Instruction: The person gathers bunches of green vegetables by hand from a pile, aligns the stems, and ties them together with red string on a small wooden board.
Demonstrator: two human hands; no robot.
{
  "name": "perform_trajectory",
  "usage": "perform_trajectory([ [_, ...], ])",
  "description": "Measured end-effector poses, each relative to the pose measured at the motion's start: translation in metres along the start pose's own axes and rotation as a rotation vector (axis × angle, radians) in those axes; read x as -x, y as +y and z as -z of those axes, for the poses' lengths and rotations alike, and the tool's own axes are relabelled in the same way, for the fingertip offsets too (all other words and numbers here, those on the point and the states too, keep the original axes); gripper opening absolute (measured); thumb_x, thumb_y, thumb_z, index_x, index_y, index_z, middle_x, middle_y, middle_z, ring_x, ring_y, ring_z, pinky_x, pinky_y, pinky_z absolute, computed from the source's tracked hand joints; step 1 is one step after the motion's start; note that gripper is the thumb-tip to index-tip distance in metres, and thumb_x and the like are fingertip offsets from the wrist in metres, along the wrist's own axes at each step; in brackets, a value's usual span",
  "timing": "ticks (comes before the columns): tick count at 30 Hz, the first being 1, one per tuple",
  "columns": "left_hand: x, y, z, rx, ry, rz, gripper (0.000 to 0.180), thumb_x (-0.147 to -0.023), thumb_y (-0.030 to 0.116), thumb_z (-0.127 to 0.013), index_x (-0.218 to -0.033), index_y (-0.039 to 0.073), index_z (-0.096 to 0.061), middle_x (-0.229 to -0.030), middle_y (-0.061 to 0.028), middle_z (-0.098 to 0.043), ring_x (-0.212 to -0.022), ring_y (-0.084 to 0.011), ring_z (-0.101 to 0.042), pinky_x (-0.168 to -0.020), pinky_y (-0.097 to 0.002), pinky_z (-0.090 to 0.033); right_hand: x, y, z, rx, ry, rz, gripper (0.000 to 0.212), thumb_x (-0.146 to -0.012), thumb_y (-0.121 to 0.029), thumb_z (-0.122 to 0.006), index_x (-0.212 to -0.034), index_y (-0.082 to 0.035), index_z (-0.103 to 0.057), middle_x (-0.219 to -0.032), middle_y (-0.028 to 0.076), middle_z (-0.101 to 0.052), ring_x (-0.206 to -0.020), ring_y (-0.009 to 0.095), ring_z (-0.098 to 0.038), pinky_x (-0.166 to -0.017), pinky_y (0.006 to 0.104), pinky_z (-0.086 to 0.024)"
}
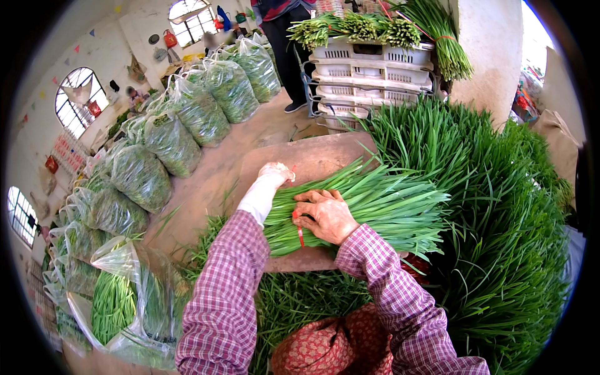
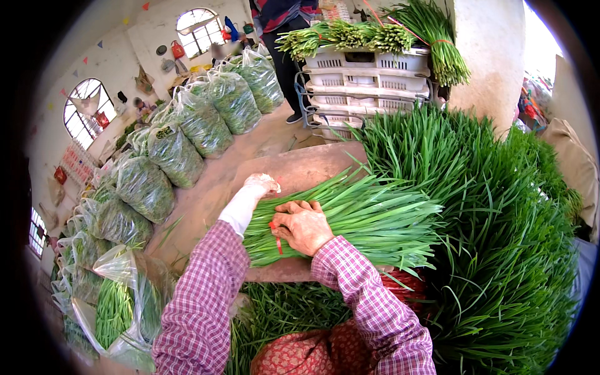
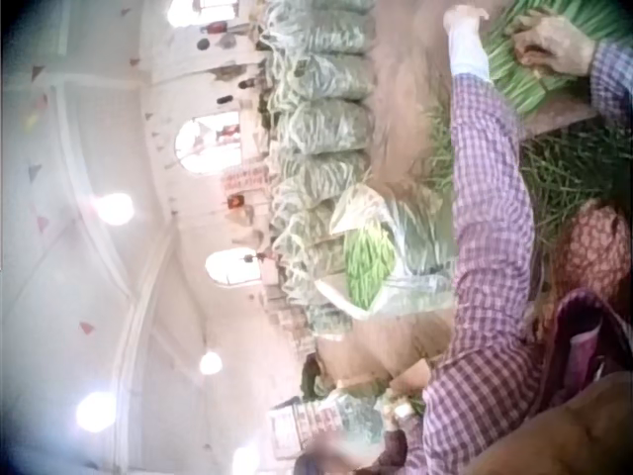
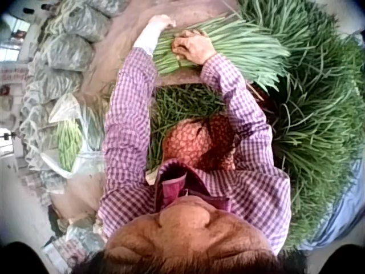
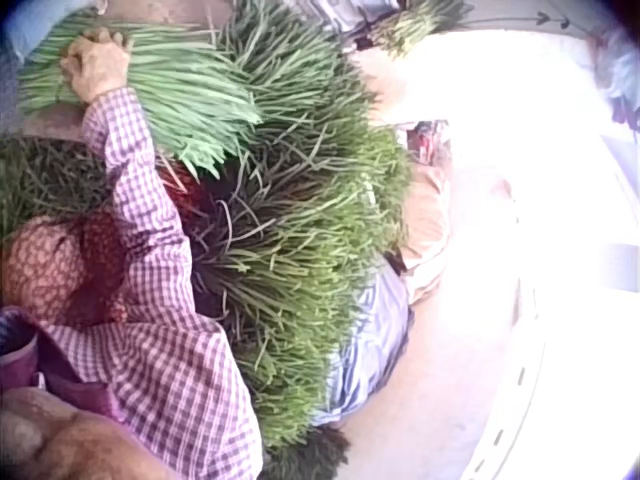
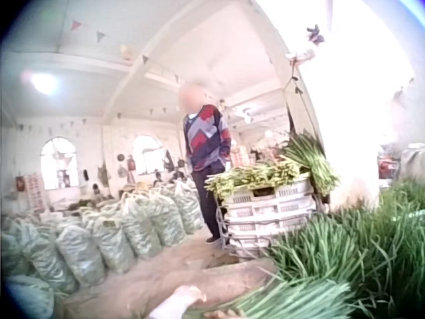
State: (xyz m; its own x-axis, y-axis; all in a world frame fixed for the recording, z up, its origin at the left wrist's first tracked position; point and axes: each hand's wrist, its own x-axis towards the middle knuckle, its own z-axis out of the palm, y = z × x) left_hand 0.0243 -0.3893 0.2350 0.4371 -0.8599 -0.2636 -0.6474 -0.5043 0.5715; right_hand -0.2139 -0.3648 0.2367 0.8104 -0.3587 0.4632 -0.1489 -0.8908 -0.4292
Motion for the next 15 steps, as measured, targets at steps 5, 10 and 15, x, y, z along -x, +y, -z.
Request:
perform_trajectory([
  [5,0.071,0.005,0.011,0.195,0.211,-0.202,0.009,-0.074,0.006,-0.070,-0.081,0.007,-0.066,-0.080,-0.0052,-0.068,-0.080,-0.0136,-0.064,-0.071,-0.0275,-0.049,0.003,-0.006,0.010,-0.011,0.223,0.068,0.015,-0.076,-0.026,-0.069,-0.087,-0.016,-0.069,-0.110,0.000,-0.060,-0.103,0.022,-0.052,-0.093,0.0394,-0.035],
  [10,0.122,0.009,-0.027,0.294,0.469,-0.365,0.015,-0.077,-0.002,-0.066,-0.089,0.006,-0.059,-0.081,-0.0063,-0.066,-0.078,-0.0137,-0.062,-0.071,-0.0278,-0.048,0.002,-0.043,0.025,0.122,0.342,0.097,0.008,-0.074,-0.020,-0.069,-0.079,-0.015,-0.068,-0.093,0.000,-0.059,-0.090,0.023,-0.051,-0.083,0.0374,-0.036],
  [15,0.134,0.001,-0.052,0.337,0.548,-0.434,0.014,-0.078,0.007,-0.067,-0.090,0.007,-0.060,-0.080,-0.0074,-0.065,-0.077,-0.0177,-0.062,-0.073,-0.0320,-0.048,0.006,-0.024,0.012,0.094,0.301,-0.081,0.011,-0.074,-0.024,-0.070,-0.078,-0.013,-0.067,-0.080,0.006,-0.056,-0.083,0.027,-0.053,-0.075,0.0409,-0.040],
])
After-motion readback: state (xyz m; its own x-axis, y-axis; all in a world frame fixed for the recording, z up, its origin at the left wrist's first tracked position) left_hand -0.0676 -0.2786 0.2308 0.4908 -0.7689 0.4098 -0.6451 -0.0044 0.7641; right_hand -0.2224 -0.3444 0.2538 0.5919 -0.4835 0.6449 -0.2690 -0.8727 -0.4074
